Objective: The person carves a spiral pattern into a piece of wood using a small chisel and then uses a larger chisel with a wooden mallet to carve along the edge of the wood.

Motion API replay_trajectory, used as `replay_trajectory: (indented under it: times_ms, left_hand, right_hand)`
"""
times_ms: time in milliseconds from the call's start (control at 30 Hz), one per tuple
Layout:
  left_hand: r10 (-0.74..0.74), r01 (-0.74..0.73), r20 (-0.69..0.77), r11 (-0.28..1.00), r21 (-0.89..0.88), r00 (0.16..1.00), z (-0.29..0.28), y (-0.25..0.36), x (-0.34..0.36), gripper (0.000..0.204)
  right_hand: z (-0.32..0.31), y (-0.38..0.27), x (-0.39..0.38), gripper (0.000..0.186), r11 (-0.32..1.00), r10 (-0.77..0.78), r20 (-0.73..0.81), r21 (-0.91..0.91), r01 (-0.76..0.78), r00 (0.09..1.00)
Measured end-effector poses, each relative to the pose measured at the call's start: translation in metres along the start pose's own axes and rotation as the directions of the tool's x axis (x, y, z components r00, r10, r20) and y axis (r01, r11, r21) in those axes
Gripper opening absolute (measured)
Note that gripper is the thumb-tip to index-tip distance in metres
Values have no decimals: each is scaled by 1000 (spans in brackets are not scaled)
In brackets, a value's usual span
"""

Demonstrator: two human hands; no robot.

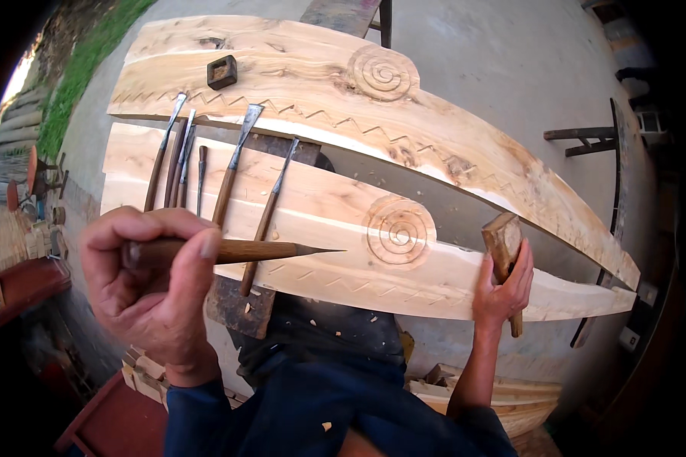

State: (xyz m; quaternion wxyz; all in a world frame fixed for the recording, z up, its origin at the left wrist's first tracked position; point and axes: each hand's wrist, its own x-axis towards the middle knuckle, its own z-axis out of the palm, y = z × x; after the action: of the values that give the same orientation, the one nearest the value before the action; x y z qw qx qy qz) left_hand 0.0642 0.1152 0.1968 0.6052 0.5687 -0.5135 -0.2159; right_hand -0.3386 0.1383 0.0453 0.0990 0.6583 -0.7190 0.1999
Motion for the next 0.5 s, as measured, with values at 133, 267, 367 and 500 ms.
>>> replay_trajectory:
  times_ms: [133, 267, 367, 500]
  left_hand:
    - [24, -26, 106, 1000, 8, 994, 37, -6, 1, 44]
    - [-69, 69, 238, 998, 7, 969, 54, -23, 10, 39]
    - [-307, 260, 422, 951, 166, 853, 57, -62, -1, 30]
    - [-349, 194, 527, 925, 328, 775, 53, -113, -21, 18]
  right_hand:
    - [-1, -2, 0, 73, 1000, 5, 17, -14, -4, 1000]
    - [0, 1, -2, 72, 999, 36, 39, 3, -36, 999]
    - [-5, 3, 1, 75, 1000, 24, 68, -11, -24, 997]
    - [-22, 3, 26, 75, 995, 55, 301, 66, -78, 952]
